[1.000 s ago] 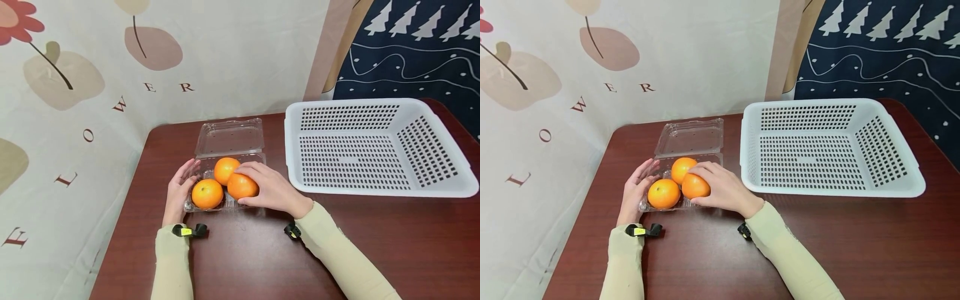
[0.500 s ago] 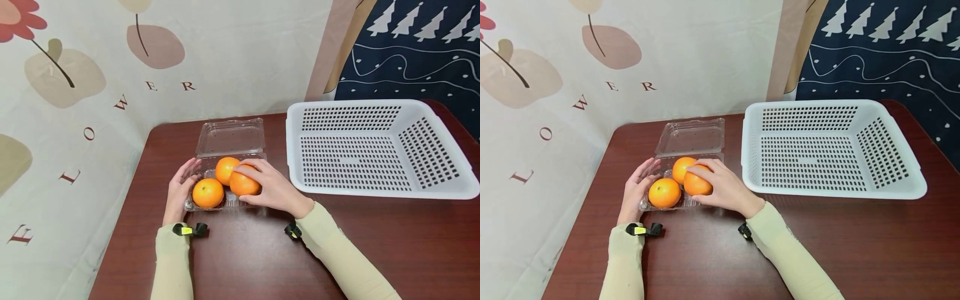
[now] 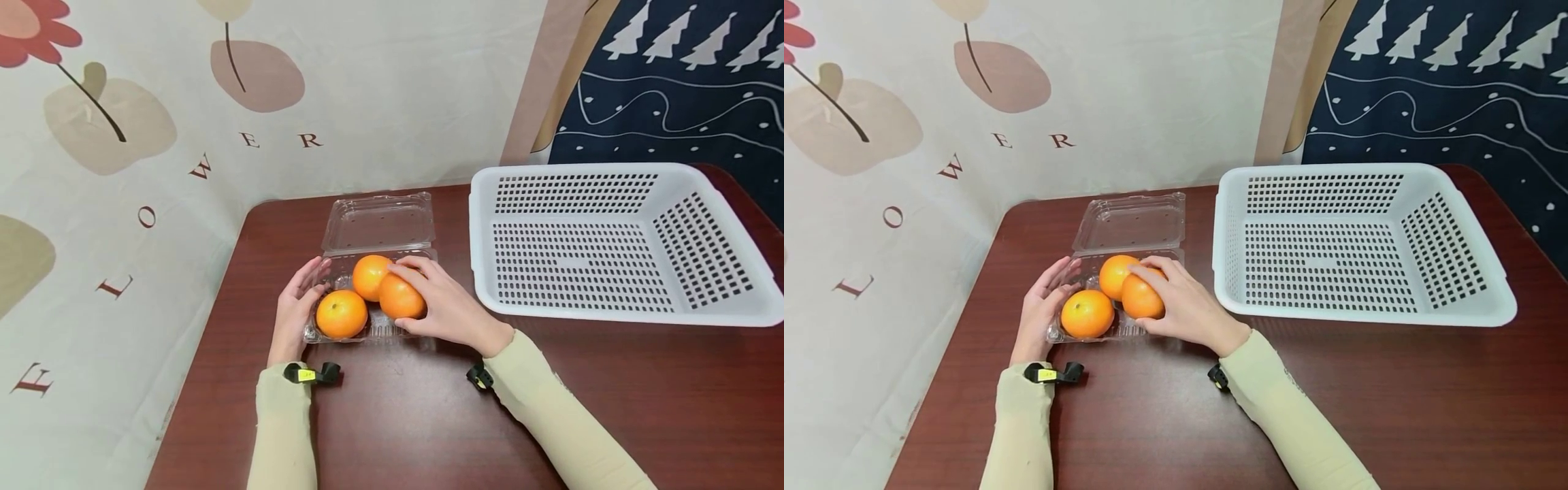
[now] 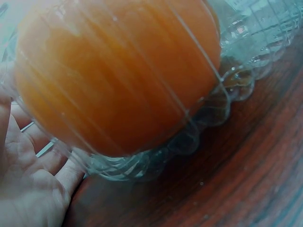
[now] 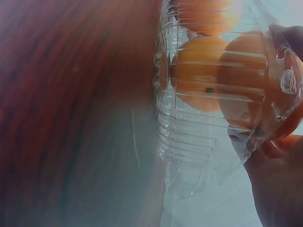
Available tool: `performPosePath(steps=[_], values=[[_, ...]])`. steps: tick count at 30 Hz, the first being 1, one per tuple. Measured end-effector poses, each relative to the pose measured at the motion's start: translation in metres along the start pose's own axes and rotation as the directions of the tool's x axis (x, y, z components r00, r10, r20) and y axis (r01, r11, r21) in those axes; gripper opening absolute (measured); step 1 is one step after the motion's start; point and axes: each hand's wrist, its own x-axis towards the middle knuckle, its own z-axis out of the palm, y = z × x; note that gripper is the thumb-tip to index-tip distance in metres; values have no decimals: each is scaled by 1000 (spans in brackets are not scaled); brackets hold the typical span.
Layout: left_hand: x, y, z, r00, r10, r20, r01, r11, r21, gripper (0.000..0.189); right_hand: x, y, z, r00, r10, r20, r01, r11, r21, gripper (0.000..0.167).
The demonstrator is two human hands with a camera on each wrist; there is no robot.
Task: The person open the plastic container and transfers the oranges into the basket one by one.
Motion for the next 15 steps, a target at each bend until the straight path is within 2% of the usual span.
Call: performPosePath(steps=[5, 11, 15], values=[[-1, 0, 0, 1000, -9, 0, 9, 1000, 3, 46, 1, 1, 2, 999, 52, -1, -51, 998, 28, 74], [-1, 0, 0, 1000, -7, -3, 7, 1000, -1, 46, 2, 1, 3, 999, 50, -17, -48, 995, 86, 72], [0, -1, 0, 1000, -2, 3, 2, 1000, 1, 46, 2, 1, 2, 999, 43, -29, -40, 996, 82, 69]])
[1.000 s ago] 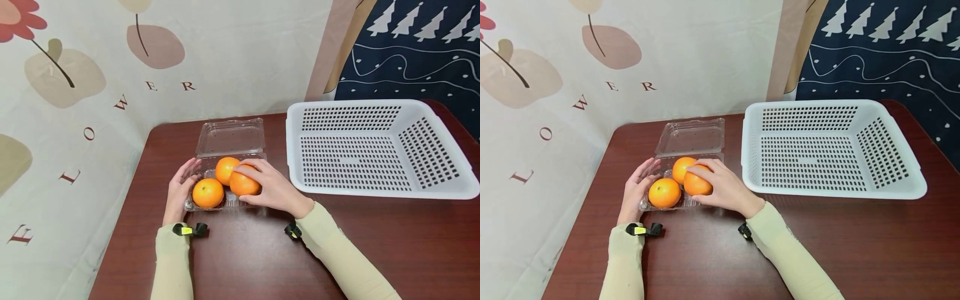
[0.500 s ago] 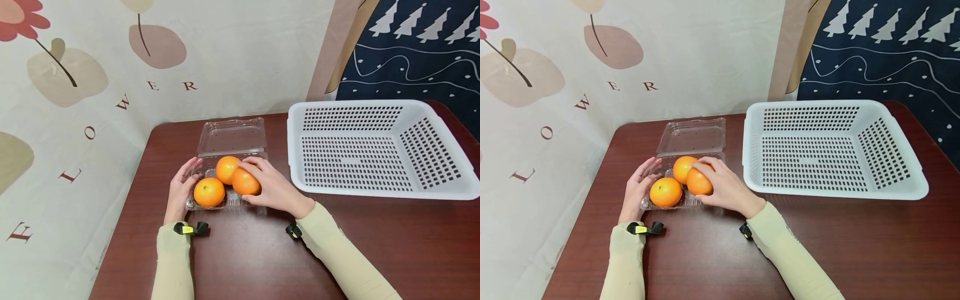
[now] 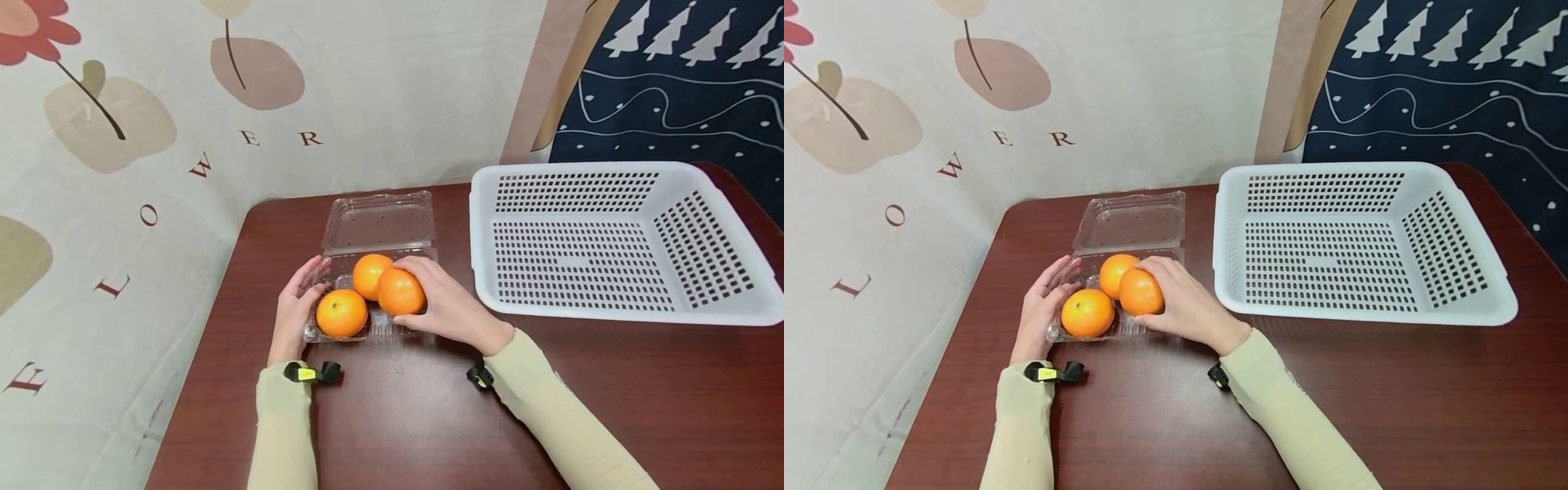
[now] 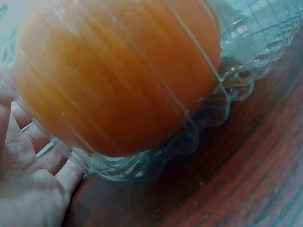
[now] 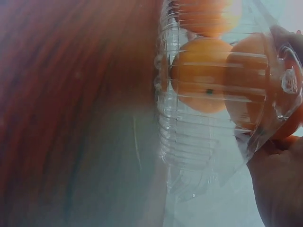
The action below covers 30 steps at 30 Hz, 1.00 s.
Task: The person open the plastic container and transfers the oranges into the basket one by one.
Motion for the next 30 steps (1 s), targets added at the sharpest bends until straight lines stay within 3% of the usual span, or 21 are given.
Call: performPosePath(steps=[16, 24, 30], values=[[0, 0, 0, 1000, -14, -3, 14, 1000, 15, 46, 0, -4, -2, 999, -42, -29, 42, 999, -14, 66], [-1, 2, 0, 999, -34, -3, 34, 999, 9, 46, 0, -6, -3, 999, -37, -33, 37, 999, -3, 75], [-1, 1, 0, 1000, -15, 3, 15, 1000, -12, 46, 0, -6, -4, 998, -31, -49, 33, 999, 32, 79]])
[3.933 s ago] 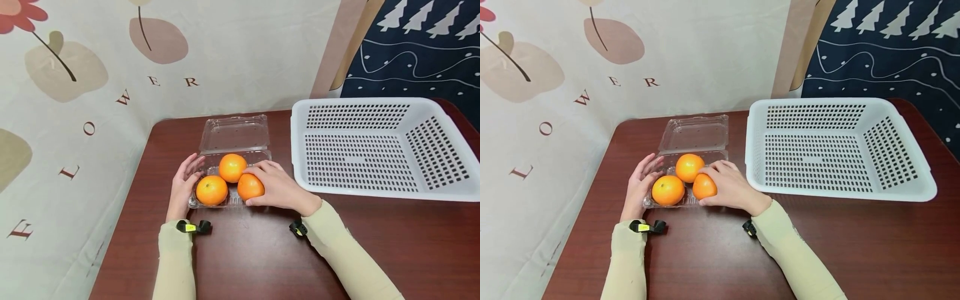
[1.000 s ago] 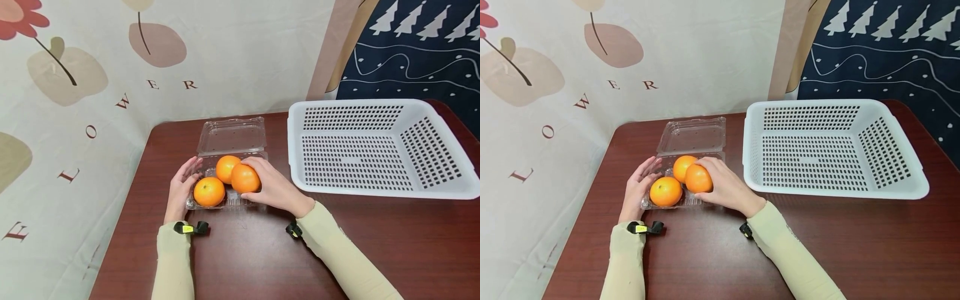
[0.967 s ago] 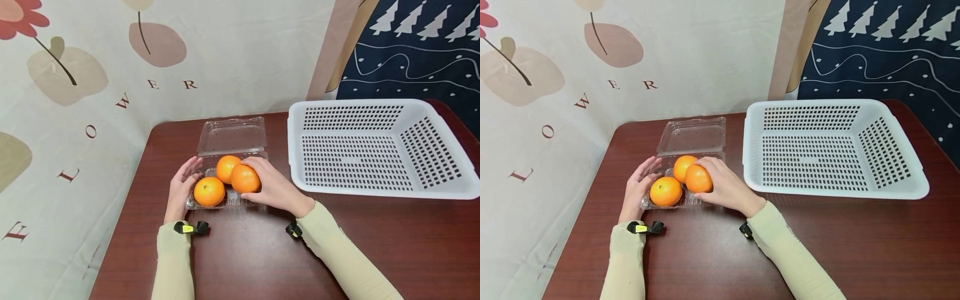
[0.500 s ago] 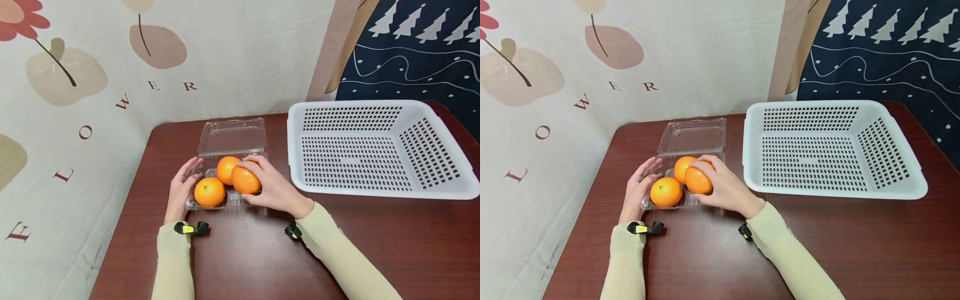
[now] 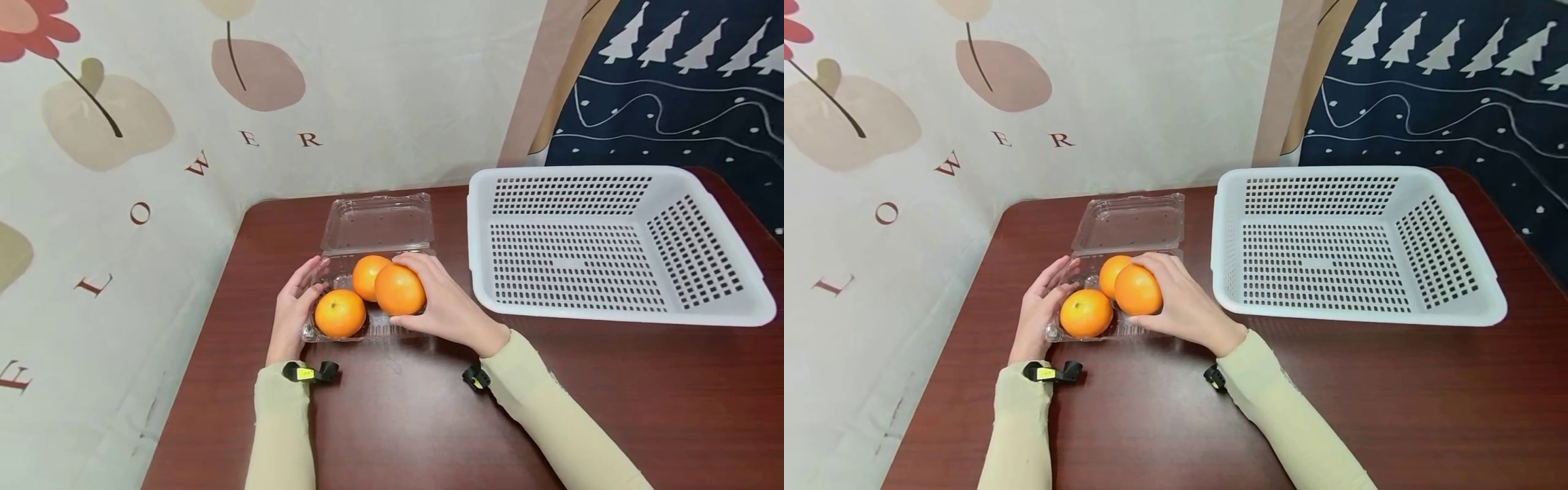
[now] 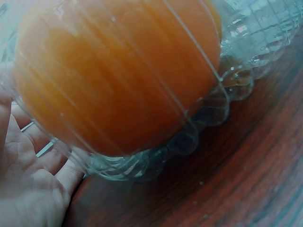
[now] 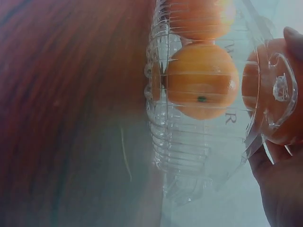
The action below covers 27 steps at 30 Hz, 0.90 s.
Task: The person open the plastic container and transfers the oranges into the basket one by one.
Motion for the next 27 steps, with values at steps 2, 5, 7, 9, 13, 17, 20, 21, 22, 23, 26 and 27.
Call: performPosePath(steps=[2, 5, 7, 9, 13, 17, 20, 21, 22, 23, 26, 27], values=[[1, 1, -1, 1000, 3, 1, -3, 1000, -4, 46, 1, -1, 0, 1000, 4, -5, -4, 1000, 12, 79], [1, 1, -1, 1000, -11, 3, 11, 1000, 4, 46, 2, -2, 0, 1000, 1, 0, -1, 1000, 16, 77], [1, 0, -1, 1000, -22, 4, 22, 1000, 11, 46, 2, -2, 0, 1000, -5, 3, 5, 1000, 6, 75], [1, 0, -1, 1000, -21, 4, 21, 1000, 10, 46, 3, -3, -1, 1000, -5, 4, 5, 1000, -9, 72], [1, -1, 0, 1000, -13, -1, 13, 1000, -2, 46, 2, -6, -1, 999, 38, 9, -38, 999, -28, 70], [2, -2, 2, 1000, -15, 25, 15, 1000, -5, 47, -3, -11, -3, 991, 134, 23, -133, 991, -24, 70], [4, -1, 2, 999, 3, 37, -3, 1000, -5, 46, -3, -15, -4, 985, 173, 27, -172, 985, -10, 70], [5, -1, 1, 999, 13, 33, -13, 1000, -5, 46, -1, -17, -4, 984, 173, 29, -173, 985, -5, 70], [5, 0, 0, 1000, 17, 25, -17, 1000, 1, 46, 0, -19, -4, 984, 174, 32, -174, 985, -4, 69], [4, 0, -1, 1000, 17, 17, -17, 1000, 4, 46, 2, -20, -4, 984, 173, 36, -173, 985, -3, 69], [2, 1, -3, 1000, 2, 8, -2, 1000, 9, 46, 3, -24, -5, 982, 184, 50, -183, 983, -12, 67], [1, 1, -3, 1000, -6, 9, 6, 1000, 10, 46, 3, -25, -5, 980, 191, 55, -190, 981, -20, 67]])
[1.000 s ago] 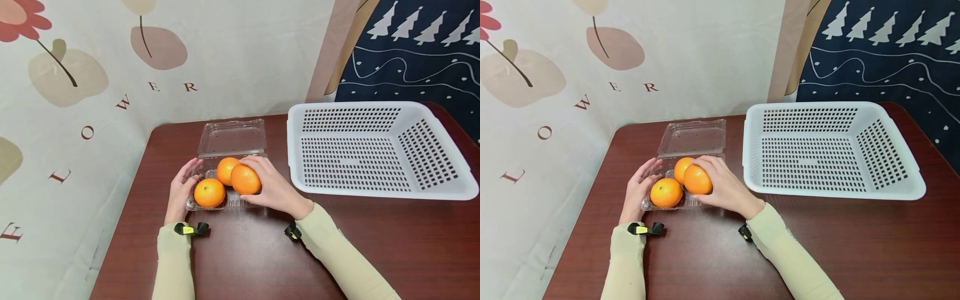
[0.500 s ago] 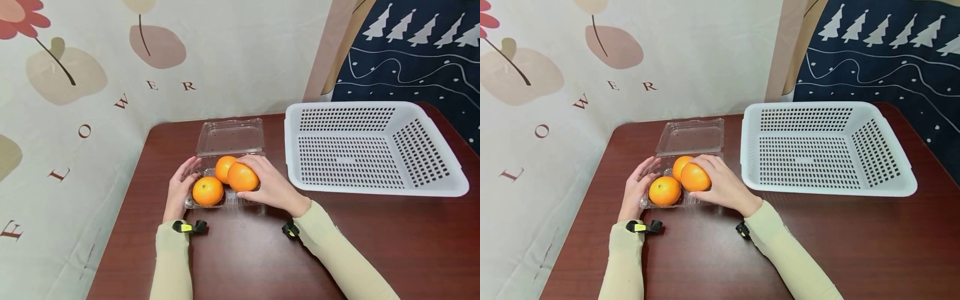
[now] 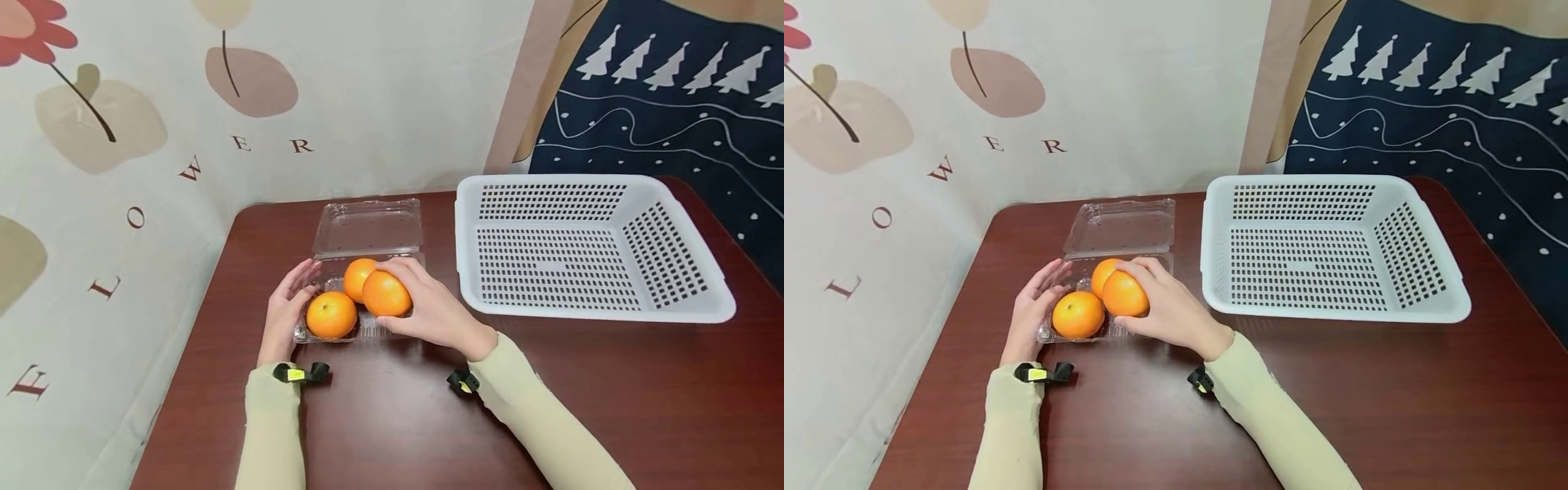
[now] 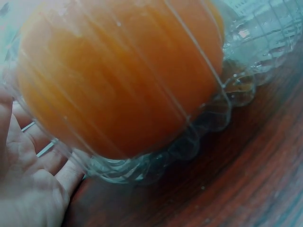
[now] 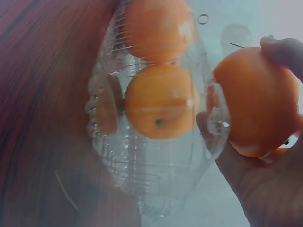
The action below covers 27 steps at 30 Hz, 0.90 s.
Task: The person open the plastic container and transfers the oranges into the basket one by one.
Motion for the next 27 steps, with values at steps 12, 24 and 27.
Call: performPosePath(steps=[12, 24, 27], values=[[-4, -5, 4, 1000, -20, -1, 20, 999, -40, 44, -3, -4, -6, 999, 29, 19, -28, 999, -42, 72], [6, -16, 1, 999, 32, -15, -33, 999, -44, 41, -5, -20, -25, 994, 71, 85, -65, 995, -71, 75], [2, -13, -3, 999, 35, -7, -35, 999, -24, 42, -8, -31, -30, 994, 36, 100, -29, 997, -74, 71]])
